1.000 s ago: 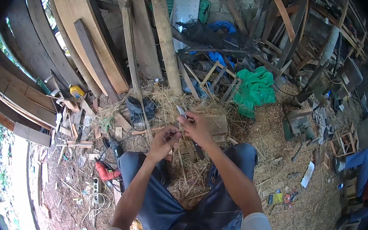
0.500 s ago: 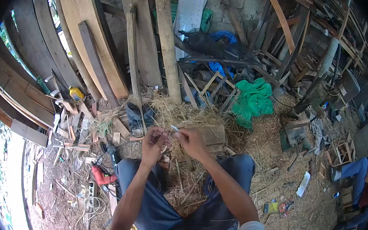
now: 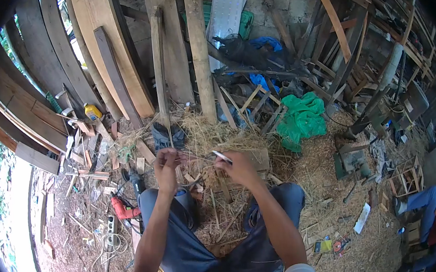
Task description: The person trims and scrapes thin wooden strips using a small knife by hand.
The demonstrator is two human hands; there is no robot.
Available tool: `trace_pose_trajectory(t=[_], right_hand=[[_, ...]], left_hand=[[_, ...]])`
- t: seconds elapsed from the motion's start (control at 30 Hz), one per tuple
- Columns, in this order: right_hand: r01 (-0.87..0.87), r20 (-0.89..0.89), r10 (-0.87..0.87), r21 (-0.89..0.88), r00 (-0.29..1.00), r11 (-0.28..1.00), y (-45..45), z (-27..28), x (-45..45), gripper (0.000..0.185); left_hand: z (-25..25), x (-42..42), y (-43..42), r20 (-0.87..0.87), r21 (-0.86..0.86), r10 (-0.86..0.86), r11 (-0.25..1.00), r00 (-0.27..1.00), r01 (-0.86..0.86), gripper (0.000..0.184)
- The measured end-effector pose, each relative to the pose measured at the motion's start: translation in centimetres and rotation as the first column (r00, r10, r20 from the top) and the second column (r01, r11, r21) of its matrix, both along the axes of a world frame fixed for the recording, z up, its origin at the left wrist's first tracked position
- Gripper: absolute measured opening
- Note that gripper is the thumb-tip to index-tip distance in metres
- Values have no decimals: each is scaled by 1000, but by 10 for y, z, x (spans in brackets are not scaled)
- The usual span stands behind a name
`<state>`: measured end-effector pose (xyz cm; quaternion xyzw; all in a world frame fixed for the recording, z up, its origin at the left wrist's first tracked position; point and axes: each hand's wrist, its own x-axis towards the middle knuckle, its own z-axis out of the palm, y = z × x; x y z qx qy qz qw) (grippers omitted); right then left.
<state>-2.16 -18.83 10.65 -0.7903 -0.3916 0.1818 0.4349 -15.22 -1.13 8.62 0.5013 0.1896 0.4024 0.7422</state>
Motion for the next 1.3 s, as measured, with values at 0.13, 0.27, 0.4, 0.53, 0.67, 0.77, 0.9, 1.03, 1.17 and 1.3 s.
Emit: trace_pose_trajectory(t=[0.13,0.27,0.4,0.53,0.67,0.77,0.9,1.03,1.17,1.3], right_hand=[[55,131,-62,58,989,997,-11,1,18,16],[137,110,-150,120,983,983,-20,-8,34,15],[221,-44,-217,229,975,948,-19,-13,38,16],[314,-188,-285,148,940,938,-19,0,31,21],[509,-701,-134,359,700,782,-19,4,37,26],[515,-689,-163,341,706,786,-17,-9,41,28],[362,-329,-287,195,900,912,-1,-8,11,32],[214,-322,-183,63,929,975,14,-17,-11,35],[75,-199,-35,200,979,977,31,-39,-21,32],[133,-294,-35,320,955,938,31,-28,-19,33]], left_hand=[[-2,-2,8,-2,-50,32,998,999,-32,11],[-2,-3,8,-27,-75,41,996,999,-43,11],[-5,-2,9,-17,-147,45,988,999,-46,10],[-3,-4,8,-72,-140,14,990,997,-24,8],[-7,-11,-2,-213,-66,-211,977,954,201,8],[-24,-8,-15,-383,229,-395,835,835,501,10],[-4,-11,-29,-659,362,-261,712,706,602,14],[-15,-8,-28,-568,378,-235,776,789,504,16],[-16,-5,-25,-493,180,-270,898,827,401,15],[-9,-4,-19,-411,130,-252,935,876,330,15]])
